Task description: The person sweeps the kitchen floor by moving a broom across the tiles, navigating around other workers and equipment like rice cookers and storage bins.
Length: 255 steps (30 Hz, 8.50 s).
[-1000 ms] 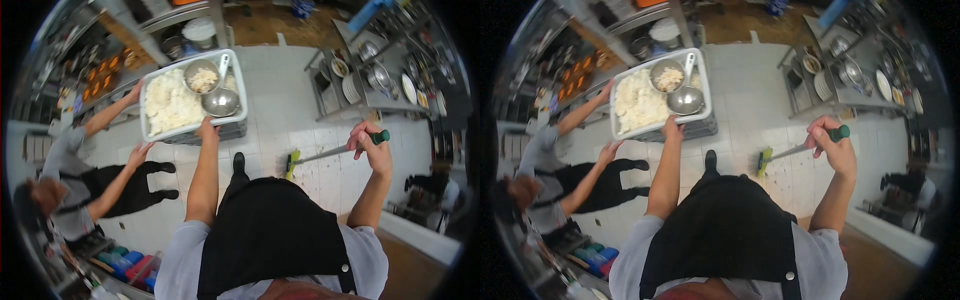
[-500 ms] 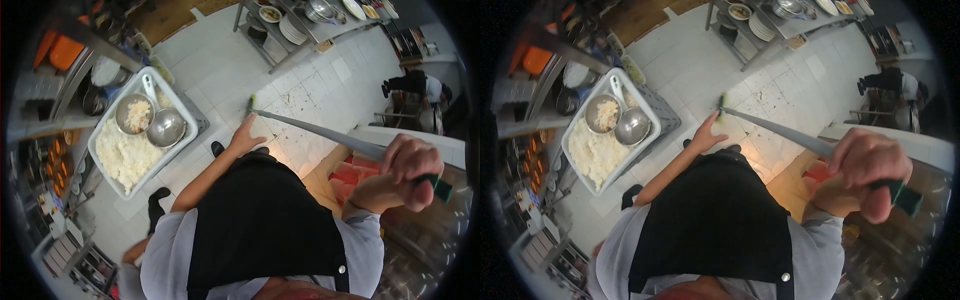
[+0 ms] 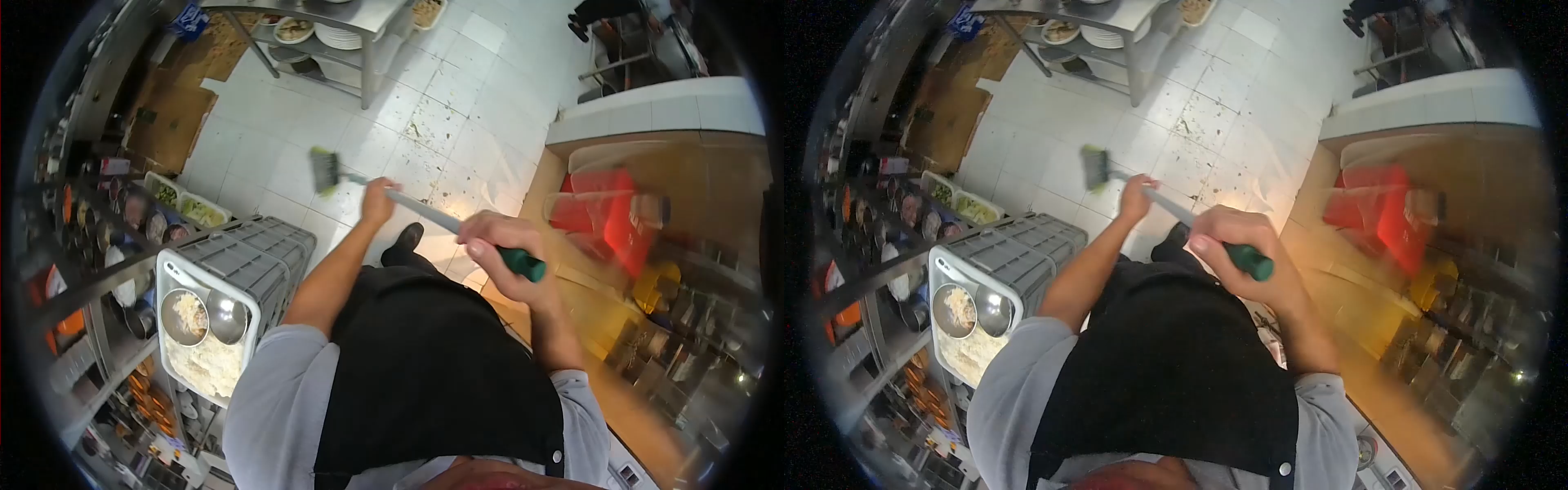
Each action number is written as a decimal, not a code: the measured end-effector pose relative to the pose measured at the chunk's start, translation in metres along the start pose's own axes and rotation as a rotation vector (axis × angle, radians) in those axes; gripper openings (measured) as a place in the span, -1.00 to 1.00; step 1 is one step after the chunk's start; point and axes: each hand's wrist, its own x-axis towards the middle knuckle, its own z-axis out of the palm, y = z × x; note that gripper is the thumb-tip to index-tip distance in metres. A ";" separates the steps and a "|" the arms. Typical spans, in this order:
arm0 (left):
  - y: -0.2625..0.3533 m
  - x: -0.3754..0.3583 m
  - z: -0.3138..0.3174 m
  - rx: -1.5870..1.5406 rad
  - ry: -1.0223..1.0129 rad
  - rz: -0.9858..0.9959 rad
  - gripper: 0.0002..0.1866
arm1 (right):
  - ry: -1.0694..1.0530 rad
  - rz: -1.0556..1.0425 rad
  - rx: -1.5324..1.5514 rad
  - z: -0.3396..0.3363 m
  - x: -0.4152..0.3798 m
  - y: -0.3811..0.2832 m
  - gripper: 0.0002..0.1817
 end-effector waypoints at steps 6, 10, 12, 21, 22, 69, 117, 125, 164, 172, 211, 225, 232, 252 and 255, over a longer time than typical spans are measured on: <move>0.148 0.054 0.070 -0.088 -0.292 0.216 -0.76 | 0.062 -0.142 -0.119 -0.097 -0.031 -0.033 -0.78; 0.204 0.038 0.043 -0.153 -0.117 0.556 -0.68 | 0.063 -0.340 0.132 -0.155 -0.062 -0.055 -0.54; 0.202 0.012 0.031 -0.134 -0.365 0.416 -0.67 | -0.093 -0.422 0.219 -0.173 -0.062 -0.053 -0.46; 0.125 0.088 0.105 -0.039 -0.549 0.310 -0.67 | 0.020 -0.024 -0.118 -0.106 0.017 -0.029 -0.47; 0.121 0.109 0.113 -0.040 -0.527 0.359 -0.68 | 0.048 -0.011 -0.139 -0.095 0.027 -0.027 -0.50; 0.202 -0.268 0.101 -0.131 -2.202 1.050 -0.70 | 1.189 0.244 -0.076 0.127 -0.334 -0.202 -0.49; 0.403 -0.244 0.333 -0.149 -1.955 1.354 -0.83 | 1.488 0.266 -0.418 -0.053 -0.381 -0.145 -0.48; 0.373 -0.038 0.490 0.076 -1.639 1.108 -0.77 | 1.599 0.213 -0.200 -0.209 -0.310 0.029 -0.43; 0.526 0.225 0.620 0.045 -0.838 0.643 -0.73 | 0.948 -0.033 -0.158 -0.570 -0.242 0.101 -0.57; 0.486 0.123 0.418 0.173 -0.724 0.376 -0.64 | 0.461 -0.383 0.281 -0.614 -0.285 0.098 -0.48; 0.324 0.362 0.447 -0.018 -0.403 0.197 -0.76 | 0.254 -0.025 0.097 -0.572 0.094 0.104 -0.50; 0.413 0.390 0.400 0.165 -0.410 0.141 -0.60 | 0.071 -0.433 0.220 -0.723 0.048 0.141 -0.37; 0.303 0.436 0.470 0.200 -0.305 -0.089 -0.80 | 0.086 -0.052 0.082 -0.683 0.119 0.178 -0.75; 0.263 0.543 0.446 0.126 -0.110 0.081 -0.75 | 0.023 -0.004 0.111 -0.706 0.231 0.211 -0.77; 0.313 0.569 0.512 -0.117 -0.221 0.152 -0.84 | 0.188 0.013 -0.035 -0.716 0.245 0.164 -0.69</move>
